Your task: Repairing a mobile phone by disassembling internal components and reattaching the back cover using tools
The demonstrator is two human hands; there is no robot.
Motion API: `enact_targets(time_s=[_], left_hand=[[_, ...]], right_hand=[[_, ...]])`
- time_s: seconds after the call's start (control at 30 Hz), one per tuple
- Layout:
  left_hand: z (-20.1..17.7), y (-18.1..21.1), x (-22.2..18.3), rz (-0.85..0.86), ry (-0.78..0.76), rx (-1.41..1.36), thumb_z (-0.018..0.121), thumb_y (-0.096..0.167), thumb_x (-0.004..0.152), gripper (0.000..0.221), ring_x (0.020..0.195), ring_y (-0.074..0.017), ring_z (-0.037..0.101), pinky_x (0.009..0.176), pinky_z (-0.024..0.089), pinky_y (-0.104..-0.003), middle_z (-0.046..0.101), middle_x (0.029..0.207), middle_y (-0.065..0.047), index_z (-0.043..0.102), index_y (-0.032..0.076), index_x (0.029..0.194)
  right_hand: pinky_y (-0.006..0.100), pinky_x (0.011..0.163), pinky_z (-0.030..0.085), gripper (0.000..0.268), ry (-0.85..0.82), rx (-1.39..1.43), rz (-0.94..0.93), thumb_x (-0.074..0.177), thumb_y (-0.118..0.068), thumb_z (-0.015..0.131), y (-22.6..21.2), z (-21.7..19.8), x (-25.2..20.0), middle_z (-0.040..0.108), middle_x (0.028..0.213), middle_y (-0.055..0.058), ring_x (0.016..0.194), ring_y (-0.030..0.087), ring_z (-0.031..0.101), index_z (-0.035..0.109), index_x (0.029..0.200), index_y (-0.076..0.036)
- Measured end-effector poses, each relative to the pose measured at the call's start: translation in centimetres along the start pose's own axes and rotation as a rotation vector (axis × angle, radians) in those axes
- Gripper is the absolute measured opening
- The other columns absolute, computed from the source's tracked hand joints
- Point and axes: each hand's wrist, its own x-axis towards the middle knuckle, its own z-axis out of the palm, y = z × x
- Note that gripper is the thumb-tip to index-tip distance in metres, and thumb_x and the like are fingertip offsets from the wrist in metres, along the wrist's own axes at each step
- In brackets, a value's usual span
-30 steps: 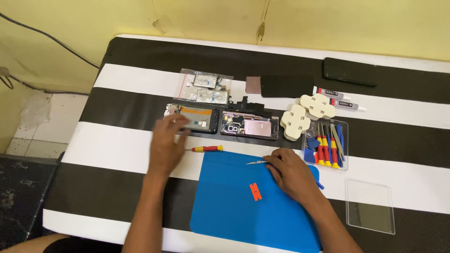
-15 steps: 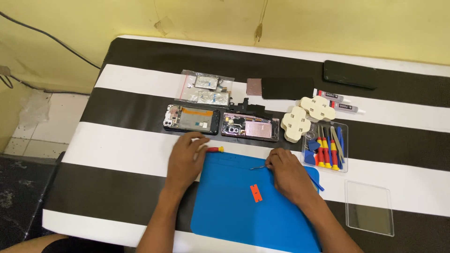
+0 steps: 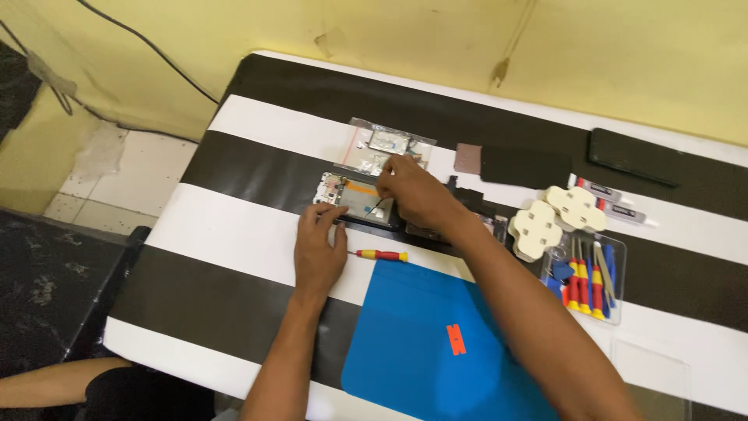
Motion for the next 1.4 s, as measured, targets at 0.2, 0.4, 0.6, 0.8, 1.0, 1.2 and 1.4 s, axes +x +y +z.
enact_targets(time_s=[0.2,0.4,0.6,0.8,1.0,1.2,1.4], left_hand=[[0.6,-0.4,0.0,-0.021,-0.044,0.052,0.066,0.001,0.088,0.027,0.103,-0.0324,0.065,0.092,0.053,-0.042,0.061,0.106,-0.007,0.074,0.013,0.111],[0.7,-0.3,0.0,-0.058,-0.107,0.111,0.064,0.004,0.09,0.026,0.103,-0.0314,0.064,0.091,0.053,-0.043,0.06,0.106,-0.006,0.074,0.014,0.111],[0.9,-0.6,0.1,-0.097,-0.138,0.156,0.062,0.002,0.09,0.031,0.109,-0.0316,0.064,0.094,0.053,-0.043,0.06,0.113,-0.006,0.075,0.015,0.115],[0.9,0.2,0.4,-0.1,-0.22,0.271,0.053,0.014,0.095,0.043,0.118,-0.0362,0.061,0.092,0.054,-0.049,0.056,0.125,-0.009,0.068,0.022,0.135],[0.7,0.4,0.4,-0.162,-0.227,0.216,0.053,0.015,0.092,0.046,0.125,-0.0395,0.058,0.099,0.052,-0.049,0.051,0.135,-0.011,0.067,0.021,0.135],[0.8,0.7,0.0,-0.199,-0.194,0.19,0.059,0.011,0.09,0.041,0.121,-0.0364,0.062,0.101,0.052,-0.046,0.048,0.132,-0.01,0.067,0.018,0.13],[0.8,0.3,-0.1,-0.192,-0.121,0.09,0.059,0.0,0.083,0.05,0.121,-0.0424,0.06,0.101,0.053,-0.049,0.045,0.13,-0.014,0.062,0.008,0.133]], right_hand=[[0.042,0.084,0.051,0.015,-0.001,-0.123,-0.206,0.094,-0.029,0.067,1.7,3.9,4.8,0.048,0.104,0.006,0.104,0.032,0.054,0.066,0.085,-0.017],[0.048,0.082,0.054,0.01,-0.031,-0.064,-0.189,0.095,-0.023,0.066,0.5,2.9,6.0,0.054,0.104,0.012,0.102,0.037,0.058,0.067,0.093,-0.013],[0.045,0.085,0.056,0.011,0.049,0.039,-0.02,0.101,-0.019,0.062,-1.6,-1.8,2.1,0.057,0.104,0.011,0.107,0.034,0.061,0.066,0.104,-0.009],[0.047,0.083,0.057,0.009,-0.059,0.073,0.138,0.094,-0.017,0.068,-4.0,-5.2,-6.9,0.061,0.103,0.01,0.107,0.034,0.064,0.068,0.102,-0.013],[0.046,0.075,0.058,0.007,-0.156,-0.015,0.056,0.096,-0.019,0.065,-5.0,-2.9,-12.7,0.063,0.099,0.009,0.1,0.034,0.065,0.068,0.097,-0.013],[0.039,0.072,0.055,0.012,-0.062,-0.097,0.034,0.095,-0.012,0.061,-4.9,-0.6,-15.3,0.062,0.097,0.005,0.089,0.027,0.063,0.072,0.097,-0.016],[0.035,0.072,0.05,0.014,0.052,-0.189,-0.071,0.099,-0.011,0.056,-4.8,0.5,-15.9,0.058,0.092,0.003,0.087,0.022,0.059,0.069,0.094,-0.014]])
